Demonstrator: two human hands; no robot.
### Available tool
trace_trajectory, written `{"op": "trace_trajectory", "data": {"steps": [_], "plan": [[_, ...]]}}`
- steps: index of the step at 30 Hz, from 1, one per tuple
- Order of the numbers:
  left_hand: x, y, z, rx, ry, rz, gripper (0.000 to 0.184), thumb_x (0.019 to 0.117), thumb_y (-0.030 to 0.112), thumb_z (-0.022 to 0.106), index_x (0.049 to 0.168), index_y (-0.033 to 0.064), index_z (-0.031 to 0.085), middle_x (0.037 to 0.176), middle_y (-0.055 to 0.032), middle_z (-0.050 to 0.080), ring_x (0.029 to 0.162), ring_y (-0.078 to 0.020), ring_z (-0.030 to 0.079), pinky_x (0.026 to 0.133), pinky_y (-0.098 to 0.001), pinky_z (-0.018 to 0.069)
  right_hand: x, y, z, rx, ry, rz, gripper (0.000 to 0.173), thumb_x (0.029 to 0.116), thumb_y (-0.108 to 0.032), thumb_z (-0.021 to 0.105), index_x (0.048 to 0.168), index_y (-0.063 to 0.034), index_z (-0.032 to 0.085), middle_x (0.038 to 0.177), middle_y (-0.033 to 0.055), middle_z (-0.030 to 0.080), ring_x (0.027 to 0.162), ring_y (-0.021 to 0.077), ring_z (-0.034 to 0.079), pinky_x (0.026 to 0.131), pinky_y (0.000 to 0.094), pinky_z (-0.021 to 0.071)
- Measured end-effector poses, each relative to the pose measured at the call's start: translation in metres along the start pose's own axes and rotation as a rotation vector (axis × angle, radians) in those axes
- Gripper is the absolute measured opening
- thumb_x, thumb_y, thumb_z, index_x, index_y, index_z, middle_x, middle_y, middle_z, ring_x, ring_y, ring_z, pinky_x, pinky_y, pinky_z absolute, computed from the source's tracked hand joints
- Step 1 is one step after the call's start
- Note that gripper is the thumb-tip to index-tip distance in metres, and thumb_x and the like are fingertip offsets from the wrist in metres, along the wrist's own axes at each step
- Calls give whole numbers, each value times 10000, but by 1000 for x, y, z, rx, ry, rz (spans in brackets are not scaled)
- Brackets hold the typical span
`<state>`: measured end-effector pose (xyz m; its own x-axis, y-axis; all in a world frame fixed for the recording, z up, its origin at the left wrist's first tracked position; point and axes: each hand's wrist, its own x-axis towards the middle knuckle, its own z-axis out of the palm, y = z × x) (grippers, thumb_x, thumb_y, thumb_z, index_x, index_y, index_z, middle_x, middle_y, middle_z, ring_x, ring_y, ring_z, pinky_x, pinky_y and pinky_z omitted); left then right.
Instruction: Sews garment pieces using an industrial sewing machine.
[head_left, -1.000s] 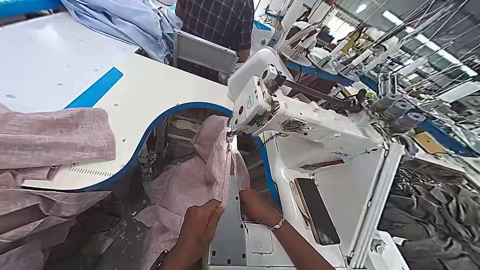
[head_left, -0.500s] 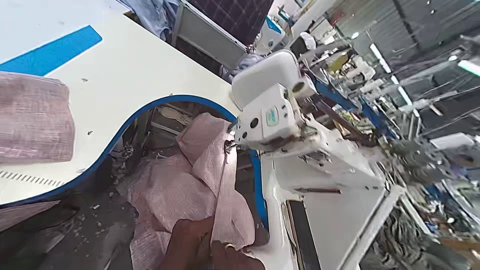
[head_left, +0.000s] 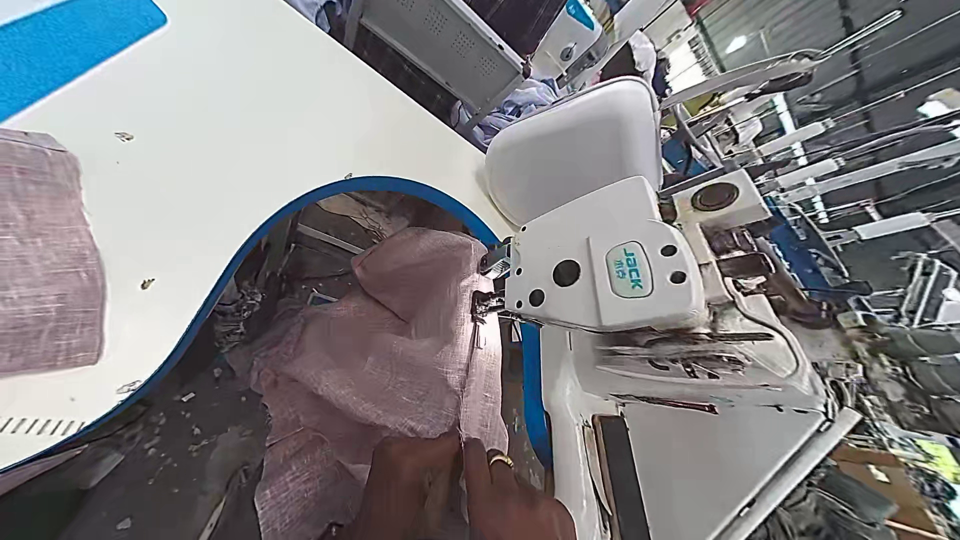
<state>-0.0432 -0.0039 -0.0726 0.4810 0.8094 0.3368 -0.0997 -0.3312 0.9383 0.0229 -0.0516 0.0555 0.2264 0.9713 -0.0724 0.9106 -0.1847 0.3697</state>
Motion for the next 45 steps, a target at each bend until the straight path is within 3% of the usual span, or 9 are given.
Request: {"op": "trace_trajectory", "data": {"steps": [6, 10, 16, 21, 27, 30, 34, 40, 45], "plan": [[17, -1, 5, -39, 47, -31, 289, 967, 144, 544, 1014, 7, 794, 635, -53, 687, 529, -107, 623, 528, -273, 503, -29, 16, 62, 182, 411, 80, 147, 811, -62, 605, 709, -49, 710, 725, 115, 696, 602, 226, 675, 511, 319, 524], [3, 12, 2, 43, 19, 9, 281, 960, 135, 537, 967, 5, 786, 592, -66, 654, 487, -164, 609, 468, -327, 476, -30, 33, 52, 206, 479, -55, 206, 848, -59, 568, 699, -83, 707, 805, 82, 752, 730, 192, 697, 671, 261, 545], [27, 2, 14, 0, 106, 4, 254, 910, 98, 531, 741, 34, 708, 547, -58, 597, 491, -150, 595, 480, -321, 473, 15, 29, 54, 51, 562, -193, 183, 809, -56, 578, 695, -102, 713, 814, 56, 736, 701, 185, 683, 548, 267, 513], [23, 11, 5, -26, 6, -60, 290, 974, 85, 529, 1073, -43, 769, 681, -118, 702, 588, -196, 677, 587, -367, 559, 0, 28, 88, 165, 692, 13, 199, 838, -94, 590, 725, -75, 753, 860, 106, 763, 773, 262, 728, 623, 344, 569], [-1, 20, -7, 99, -101, -67, 346, 974, 66, 493, 1203, -39, 730, 630, -115, 654, 516, -227, 604, 546, -404, 517, -19, 89, 104, 468, -551, 287, 288, 972, -224, 651, 934, 51, 730, 972, 275, 705, 964, 458, 685, 817, 628, 516], [-4, 33, -15, 126, -156, -67, 316, 992, 66, 511, 1186, -50, 733, 642, -146, 669, 531, -278, 637, 551, -471, 529, -58, 131, 88, 751, -135, -46, 191, 898, -108, 679, 834, 61, 741, 825, 228, 716, 811, 389, 721, 743, 588, 558], [-14, 28, 2, 360, -56, 49, 272, 926, 149, 526, 950, 41, 774, 497, -55, 565, 410, -218, 578, 389, -406, 445, -83, 46, 27, 680, -11, -203, 155, 927, -29, 599, 876, 30, 733, 787, 185, 701, 713, 330, 718, 625, 458, 577], [17, 12, 11, 222, -2, 9, 343, 963, 130, 489, 1104, 1, 775, 526, -63, 590, 423, -198, 569, 429, -387, 468, -51, 33, 44, 451, 333, -28, 270, 885, -111, 497, 652, -32, 608, 578, 113, 578, 473, 227, 583, 418, 346, 436], [18, 20, 3, 261, -94, 10, 346, 936, 76, 507, 1162, -49, 738, 551, -100, 607, 452, -256, 609, 445, -418, 497, -26, 24, 37, 292, 229, 172, 198, 840, -149, 599, 791, -3, 724, 611, 136, 643, 490, 286, 649, 407, 425, 466]]}}
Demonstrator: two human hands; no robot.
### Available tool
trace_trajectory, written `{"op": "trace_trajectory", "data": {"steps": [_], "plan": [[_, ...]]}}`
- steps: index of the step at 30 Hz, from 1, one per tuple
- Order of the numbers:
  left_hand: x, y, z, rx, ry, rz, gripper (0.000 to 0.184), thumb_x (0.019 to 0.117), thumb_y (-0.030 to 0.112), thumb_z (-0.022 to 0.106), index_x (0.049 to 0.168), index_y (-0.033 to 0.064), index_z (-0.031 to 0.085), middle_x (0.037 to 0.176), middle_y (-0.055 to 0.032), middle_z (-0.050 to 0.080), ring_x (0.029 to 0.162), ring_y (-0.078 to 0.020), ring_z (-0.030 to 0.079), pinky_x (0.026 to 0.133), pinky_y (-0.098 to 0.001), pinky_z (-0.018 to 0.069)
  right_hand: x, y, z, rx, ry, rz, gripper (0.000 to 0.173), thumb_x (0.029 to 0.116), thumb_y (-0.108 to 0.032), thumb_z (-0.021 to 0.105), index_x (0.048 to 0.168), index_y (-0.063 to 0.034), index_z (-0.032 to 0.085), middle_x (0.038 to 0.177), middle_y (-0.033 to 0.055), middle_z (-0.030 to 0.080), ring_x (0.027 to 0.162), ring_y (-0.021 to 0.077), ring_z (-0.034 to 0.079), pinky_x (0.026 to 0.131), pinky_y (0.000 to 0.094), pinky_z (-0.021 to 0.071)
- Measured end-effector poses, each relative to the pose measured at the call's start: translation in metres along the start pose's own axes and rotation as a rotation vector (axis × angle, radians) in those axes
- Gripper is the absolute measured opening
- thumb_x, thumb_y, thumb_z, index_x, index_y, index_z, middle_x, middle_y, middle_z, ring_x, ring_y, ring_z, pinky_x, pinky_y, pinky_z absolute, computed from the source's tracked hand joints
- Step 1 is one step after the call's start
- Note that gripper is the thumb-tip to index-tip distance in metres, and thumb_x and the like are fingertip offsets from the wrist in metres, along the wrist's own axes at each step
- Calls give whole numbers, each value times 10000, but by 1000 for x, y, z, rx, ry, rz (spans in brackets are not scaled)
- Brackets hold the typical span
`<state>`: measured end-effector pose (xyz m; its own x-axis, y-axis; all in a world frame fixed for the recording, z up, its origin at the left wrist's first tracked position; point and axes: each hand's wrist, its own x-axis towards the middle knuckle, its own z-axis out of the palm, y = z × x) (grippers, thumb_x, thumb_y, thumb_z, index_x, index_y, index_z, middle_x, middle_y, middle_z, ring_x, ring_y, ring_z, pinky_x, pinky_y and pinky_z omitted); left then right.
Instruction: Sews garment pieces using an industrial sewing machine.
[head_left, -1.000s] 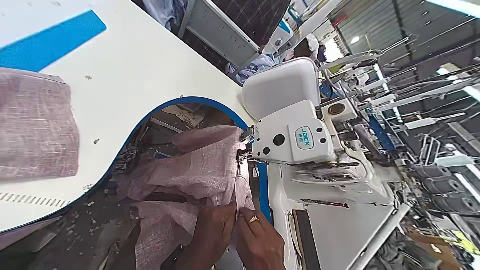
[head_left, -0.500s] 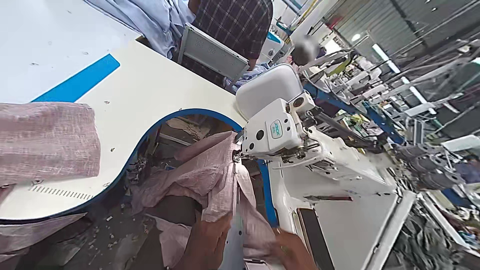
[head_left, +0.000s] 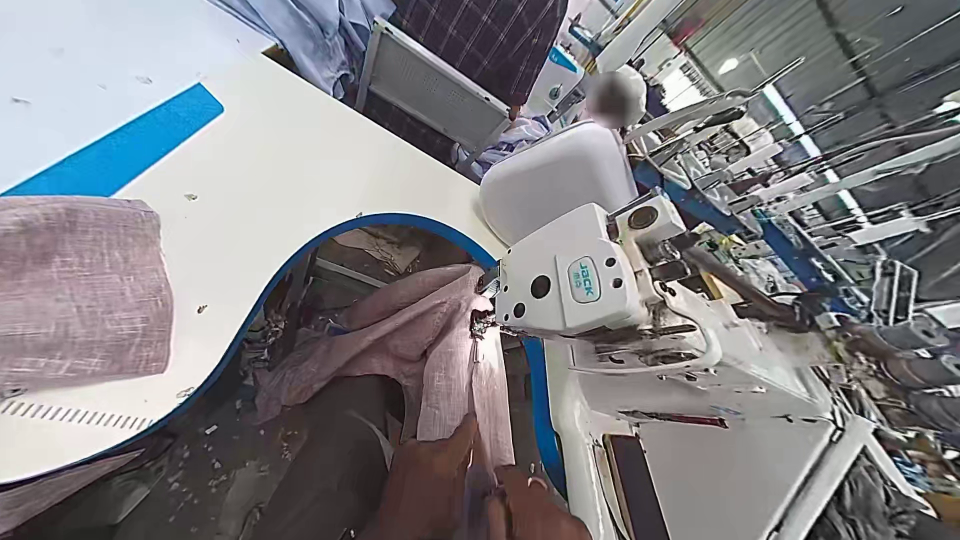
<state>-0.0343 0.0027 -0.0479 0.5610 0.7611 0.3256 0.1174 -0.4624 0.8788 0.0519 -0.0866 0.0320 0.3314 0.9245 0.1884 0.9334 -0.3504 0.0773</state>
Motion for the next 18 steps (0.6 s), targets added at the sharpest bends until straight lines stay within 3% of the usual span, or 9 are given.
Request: {"op": "trace_trajectory", "data": {"steps": [3, 6, 8, 12, 15, 18], "plan": [[-2, 2, -6, 4, -68, -14, 344, 937, 67, 515, 1196, -33, 717, 550, -94, 591, 455, -268, 610, 439, -424, 493, 5, -1, 10, -49, 68, -49, 114, 749, -23, 648, 734, -48, 758, 756, 139, 728, 606, 288, 707, 476, 410, 521], [3, 0, -5, -34, -53, -28, 336, 960, 92, 503, 1176, -39, 725, 535, -95, 579, 445, -262, 601, 442, -417, 490, -2, 6, 24, 50, 138, -99, 157, 759, 11, 619, 743, -43, 765, 935, 139, 776, 765, 305, 740, 624, 422, 566], [7, -4, -1, -79, 16, -37, 352, 962, 98, 495, 1177, -43, 736, 529, -87, 578, 431, -229, 574, 442, -392, 479, -7, 10, 23, 163, 150, -74, 164, 792, 29, 603, 736, -1, 754, 938, 165, 775, 810, 310, 751, 693, 415, 592], [12, -5, 6, -52, 93, -55, 323, 973, 125, 507, 1110, -17, 763, 542, -72, 595, 453, -206, 593, 458, -361, 496, -12, 7, 12, 309, 142, -81, 209, 800, -21, 550, 646, -4, 689, 893, 156, 757, 850, 207, 725, 753, 264, 559], [15, 0, 0, -37, 64, -63, 314, 975, 110, 511, 1115, -19, 761, 538, -88, 585, 457, -238, 598, 461, -388, 496, -15, 5, 17, 287, 138, -79, 183, 785, 21, 572, 713, 25, 740, 928, 183, 766, 862, 274, 744, 770, 330, 584], [11, -2, 4, -31, 94, -43, 305, 954, 89, 518, 1103, -19, 761, 572, -99, 623, 478, -252, 629, 465, -415, 516, -15, 7, 9, 303, 117, -99, 183, 804, 23, 571, 731, 19, 738, 982, 188, 762, 888, 273, 734, 791, 335, 579]]}}
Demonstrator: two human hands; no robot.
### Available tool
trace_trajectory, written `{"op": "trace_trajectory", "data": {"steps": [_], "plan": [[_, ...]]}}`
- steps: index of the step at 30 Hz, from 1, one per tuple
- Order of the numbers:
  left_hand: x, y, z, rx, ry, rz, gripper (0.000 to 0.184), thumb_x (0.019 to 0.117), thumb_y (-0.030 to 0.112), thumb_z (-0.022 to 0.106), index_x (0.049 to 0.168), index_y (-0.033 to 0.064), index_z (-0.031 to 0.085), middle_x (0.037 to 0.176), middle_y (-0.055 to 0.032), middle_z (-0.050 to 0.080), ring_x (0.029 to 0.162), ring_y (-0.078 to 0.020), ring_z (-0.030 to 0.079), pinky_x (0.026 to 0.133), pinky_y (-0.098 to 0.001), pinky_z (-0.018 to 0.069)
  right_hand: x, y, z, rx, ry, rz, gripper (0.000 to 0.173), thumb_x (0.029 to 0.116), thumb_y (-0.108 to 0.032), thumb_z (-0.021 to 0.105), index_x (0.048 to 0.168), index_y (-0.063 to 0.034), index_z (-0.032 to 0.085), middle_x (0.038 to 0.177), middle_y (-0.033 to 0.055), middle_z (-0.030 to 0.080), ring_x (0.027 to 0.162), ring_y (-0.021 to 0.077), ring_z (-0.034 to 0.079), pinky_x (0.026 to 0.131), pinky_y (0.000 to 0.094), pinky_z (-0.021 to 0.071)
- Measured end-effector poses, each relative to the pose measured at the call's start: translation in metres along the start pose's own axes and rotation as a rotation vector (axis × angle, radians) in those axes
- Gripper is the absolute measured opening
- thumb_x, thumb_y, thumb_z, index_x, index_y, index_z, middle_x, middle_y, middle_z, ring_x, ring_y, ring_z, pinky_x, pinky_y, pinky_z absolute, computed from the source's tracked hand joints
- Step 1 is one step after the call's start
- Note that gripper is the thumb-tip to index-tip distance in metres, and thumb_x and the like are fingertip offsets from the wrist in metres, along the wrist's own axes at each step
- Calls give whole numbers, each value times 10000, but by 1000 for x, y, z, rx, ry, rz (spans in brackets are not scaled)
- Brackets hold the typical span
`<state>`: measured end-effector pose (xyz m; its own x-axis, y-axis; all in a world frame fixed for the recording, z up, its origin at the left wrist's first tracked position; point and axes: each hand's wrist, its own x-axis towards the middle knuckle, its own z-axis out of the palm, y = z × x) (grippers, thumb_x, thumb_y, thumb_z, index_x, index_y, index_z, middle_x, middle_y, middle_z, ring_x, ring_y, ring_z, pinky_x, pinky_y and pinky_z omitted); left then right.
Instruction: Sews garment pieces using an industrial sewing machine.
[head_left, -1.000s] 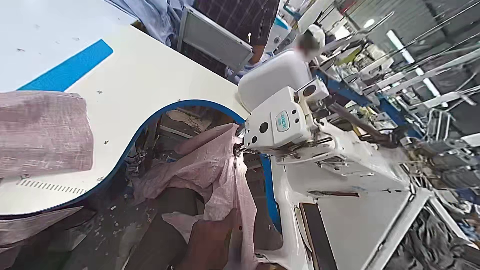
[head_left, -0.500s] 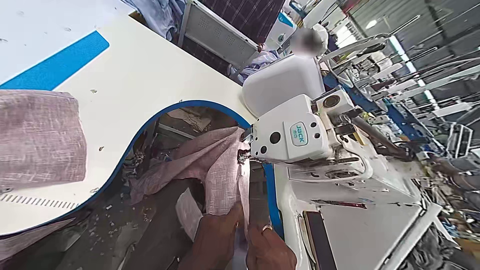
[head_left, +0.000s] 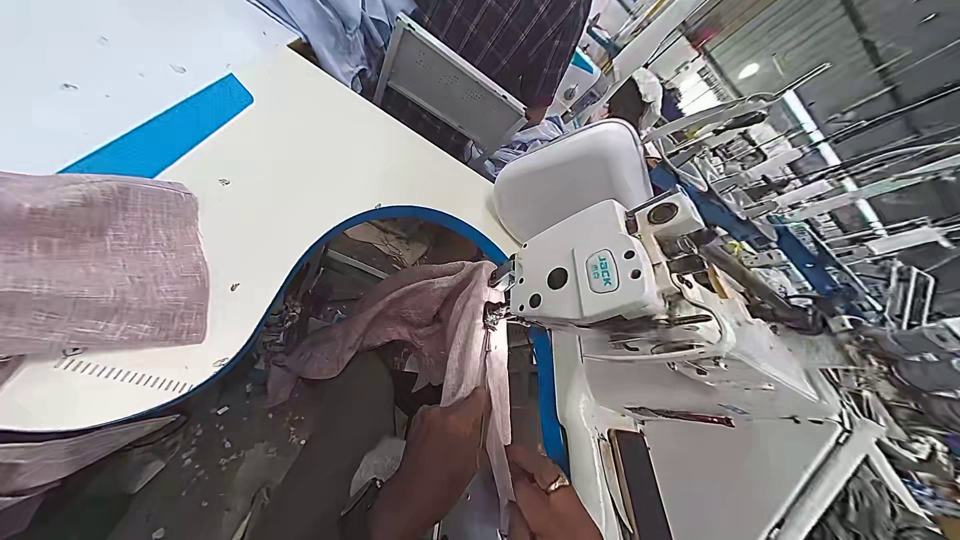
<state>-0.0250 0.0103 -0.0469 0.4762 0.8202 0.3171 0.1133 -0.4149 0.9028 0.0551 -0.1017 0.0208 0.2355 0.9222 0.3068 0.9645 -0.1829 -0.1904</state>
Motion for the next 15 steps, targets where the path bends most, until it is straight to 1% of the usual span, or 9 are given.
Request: {"op": "trace_trajectory", "data": {"steps": [1, 4, 5, 7, 8, 10, 11, 13, 15], "plan": [[-1, 0, 0, -4, -2, 5, 300, 959, 86, 514, 1098, -20, 757, 600, -107, 647, 505, -259, 653, 483, -429, 534, -1, 0, -1, 15, -3, -3, 182, 813, 22, 568, 726, 18, 728, 980, 187, 759, 881, 261, 733, 785, 326, 580], [2, -1, 2, -33, 42, -8, 309, 949, 88, 513, 1092, -22, 763, 588, -99, 637, 492, -239, 636, 479, -411, 522, -8, 9, 3, 81, -1, 43, 213, 836, 25, 541, 759, 56, 737, 904, 206, 751, 831, 259, 739, 743, 336, 583], [2, -1, 2, -40, 48, -19, 305, 949, 82, 517, 1094, -22, 764, 580, -97, 628, 483, -232, 624, 476, -403, 515, -9, 10, 1, 90, 4, 47, 216, 840, 17, 536, 748, 60, 727, 876, 203, 743, 821, 242, 729, 743, 311, 572], [1, 0, 1, -39, 20, -27, 286, 958, 86, 513, 1066, -9, 761, 570, -88, 606, 482, -228, 612, 471, -393, 499, -6, 3, -10, 89, 0, 12, 216, 847, -17, 547, 720, 27, 716, 860, 171, 736, 826, 184, 706, 755, 237, 546], [2, 1, 1, -34, -3, -32, 276, 963, 99, 510, 1040, 0, 755, 572, -88, 606, 495, -234, 623, 476, -401, 501, -2, -2, -13, 73, -10, -23, 213, 855, -35, 563, 720, 7, 722, 861, 159, 741, 822, 179, 709, 744, 234, 548], [1, 2, 1, -41, -46, -47, 274, 970, 116, 508, 1029, 6, 752, 592, -100, 629, 531, -256, 658, 502, -434, 523, 1, -11, -16, 23, -41, -78, 201, 874, -56, 573, 772, -5, 739, 850, 154, 742, 778, 201, 714, 687, 261, 554], [1, 1, 1, -40, -54, -49, 274, 979, 126, 500, 1021, 18, 748, 589, -97, 623, 530, -256, 655, 499, -436, 518, 2, -12, -15, 5, -50, -94, 197, 881, -57, 570, 807, 7, 742, 846, 161, 742, 765, 211, 717, 683, 268, 557], [-4, 0, -1, -45, -68, -43, 286, 989, 121, 487, 1057, 28, 750, 581, -91, 611, 513, -250, 638, 486, -430, 506, -2, -10, -14, -4, -17, -109, 189, 880, -52, 582, 853, 30, 751, 820, 164, 741, 737, 195, 717, 688, 242, 558], [-6, -1, -2, -46, -47, -17, 299, 971, 93, 492, 1082, 20, 759, 569, -81, 599, 484, -230, 607, 470, -404, 487, -4, -8, -12, -18, 61, -114, 186, 886, -69, 607, 876, 29, 764, 769, 133, 725, 701, 145, 684, 686, 187, 537]]}}
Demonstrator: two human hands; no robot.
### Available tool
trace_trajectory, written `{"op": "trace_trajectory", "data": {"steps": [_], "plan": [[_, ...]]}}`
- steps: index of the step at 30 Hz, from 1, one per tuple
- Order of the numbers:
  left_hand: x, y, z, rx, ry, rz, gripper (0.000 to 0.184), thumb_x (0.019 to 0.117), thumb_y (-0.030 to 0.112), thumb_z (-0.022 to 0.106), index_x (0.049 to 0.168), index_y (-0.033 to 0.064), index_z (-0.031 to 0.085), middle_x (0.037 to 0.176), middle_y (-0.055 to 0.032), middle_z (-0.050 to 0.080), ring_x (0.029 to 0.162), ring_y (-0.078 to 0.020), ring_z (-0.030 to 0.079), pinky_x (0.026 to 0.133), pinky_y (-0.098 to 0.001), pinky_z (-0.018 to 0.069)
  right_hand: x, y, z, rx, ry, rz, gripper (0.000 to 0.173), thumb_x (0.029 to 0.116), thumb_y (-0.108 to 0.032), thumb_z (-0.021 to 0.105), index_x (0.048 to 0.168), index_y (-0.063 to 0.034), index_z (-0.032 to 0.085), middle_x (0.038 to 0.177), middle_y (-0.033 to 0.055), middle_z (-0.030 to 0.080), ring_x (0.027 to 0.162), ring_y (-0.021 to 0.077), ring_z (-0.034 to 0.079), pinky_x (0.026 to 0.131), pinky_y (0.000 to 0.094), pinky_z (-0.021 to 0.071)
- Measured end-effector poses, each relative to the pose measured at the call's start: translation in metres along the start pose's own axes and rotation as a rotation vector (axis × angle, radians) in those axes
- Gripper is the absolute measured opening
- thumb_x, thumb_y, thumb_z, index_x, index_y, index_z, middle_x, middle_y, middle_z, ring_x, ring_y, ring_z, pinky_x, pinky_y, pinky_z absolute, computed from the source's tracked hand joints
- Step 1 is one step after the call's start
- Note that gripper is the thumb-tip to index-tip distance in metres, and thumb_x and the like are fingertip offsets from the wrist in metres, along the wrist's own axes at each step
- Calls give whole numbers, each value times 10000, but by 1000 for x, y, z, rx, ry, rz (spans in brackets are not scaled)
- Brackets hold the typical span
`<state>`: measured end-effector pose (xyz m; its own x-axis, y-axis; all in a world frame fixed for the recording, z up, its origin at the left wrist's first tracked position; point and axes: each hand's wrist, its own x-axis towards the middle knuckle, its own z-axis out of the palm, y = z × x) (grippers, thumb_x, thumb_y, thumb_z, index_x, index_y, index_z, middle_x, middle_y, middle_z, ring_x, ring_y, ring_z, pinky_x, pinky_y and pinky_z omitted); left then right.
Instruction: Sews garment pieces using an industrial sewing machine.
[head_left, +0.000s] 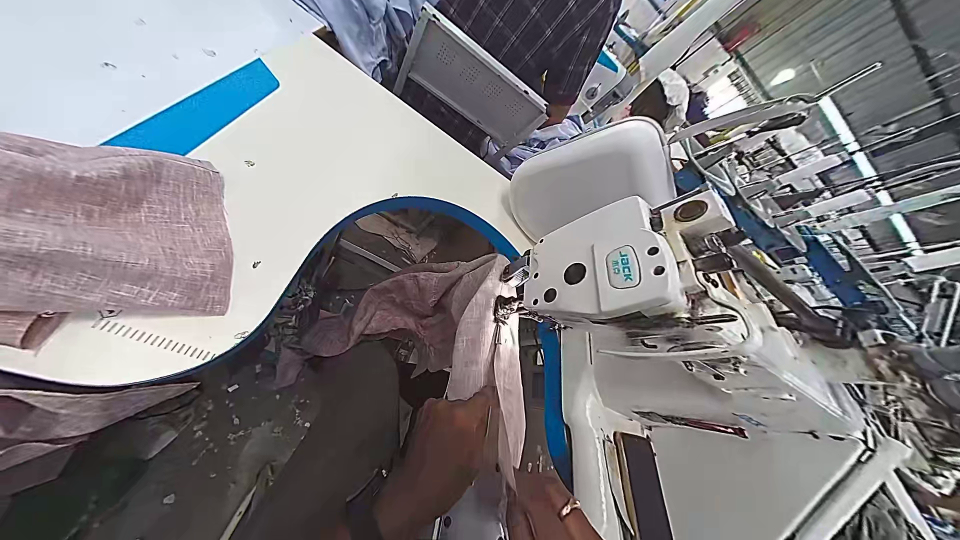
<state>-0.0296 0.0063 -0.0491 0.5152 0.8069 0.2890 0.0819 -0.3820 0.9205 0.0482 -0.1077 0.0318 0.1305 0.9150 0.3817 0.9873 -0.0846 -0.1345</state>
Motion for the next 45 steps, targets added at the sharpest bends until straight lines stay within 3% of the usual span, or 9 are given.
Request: {"op": "trace_trajectory", "data": {"steps": [10, 22, 24, 27, 32, 36, 40, 42, 45], "plan": [[13, -4, -6, -106, -38, -30, 236, 939, 95, 517, 764, 42, 667, 549, -61, 560, 515, -177, 597, 495, -359, 444, 17, 13, 44, -105, 285, -106, 129, 920, -163, 651, 855, -114, 751, 733, 55, 556, 728, 102, 558, 681, 128, 442], [25, -17, 18, 78, 254, 255, 223, 894, 71, 575, 684, 45, 644, 558, -33, 474, 519, -147, 504, 498, -241, 415, 30, 34, 75, 30, 390, -38, 183, 965, -103, 579, 803, -76, 658, 1004, 89, 769, 1031, 110, 712, 961, 186, 519], [37, -21, 20, 119, 263, 271, 215, 895, 80, 587, 688, 61, 644, 602, -35, 505, 582, -166, 541, 539, -258, 444, 37, 35, 76, 23, 364, 1, 198, 958, -99, 549, 808, -64, 673, 1044, 114, 774, 1059, 134, 710, 978, 198, 506], [47, -20, 19, 148, 230, 251, 152, 909, 85, 625, 805, 61, 732, 943, -107, 711, 966, -246, 677, 848, -306, 554, 44, 37, 78, 29, 306, 62, 232, 969, -103, 506, 872, -37, 706, 1116, 145, 761, 1133, 177, 692, 1022, 239, 493], [47, -18, 21, 228, 241, 275, 197, 946, 57, 577, 968, 37, 773, 1080, -122, 750, 1028, -244, 716, 896, -294, 575, 46, 40, 78, 24, 163, 96, 292, 950, -107, 461, 1053, 24, 701, 1270, 229, 686, 1280, 324, 614, 1094, 389, 456], [86, 4, -38, -41, 120, 72, 346, 1013, 80, 457, 1216, -49, 706, 1111, -182, 746, 1062, -274, 720, 946, -424, 564, 44, 34, 81, -12, 141, 68, 308, 927, -146, 467, 1008, 15, 716, 1257, 252, 679, 1251, 332, 622, 1081, 384, 455], [155, -56, -5, -752, -253, -411, 540, 1138, 352, 227, 1297, -47, 554, 1091, -118, 639, 975, -127, 619, 889, -316, 512, 45, 30, 80, -71, 137, 32, 302, 901, -149, 472, 900, -9, 739, 1221, 221, 711, 1223, 360, 645, 1066, 393, 479], [199, -75, 18, -976, -294, -497, 463, 1121, 378, 323, 1292, 18, 558, 1020, -67, 655, 873, -101, 640, 788, -291, 550, 49, 32, 79, -48, 112, 37, 290, 903, -124, 479, 878, 4, 737, 1233, 222, 709, 1237, 377, 634, 1079, 410, 468], [252, -65, 25, -759, -256, -579, 214, 988, 105, 639, 1135, -49, 622, 974, -110, 651, 841, -140, 615, 792, -328, 528, 45, 32, 79, -18, 109, 64, 252, 884, -103, 503, 851, -10, 735, 1226, 210, 714, 1237, 373, 630, 1073, 399, 470]]}}
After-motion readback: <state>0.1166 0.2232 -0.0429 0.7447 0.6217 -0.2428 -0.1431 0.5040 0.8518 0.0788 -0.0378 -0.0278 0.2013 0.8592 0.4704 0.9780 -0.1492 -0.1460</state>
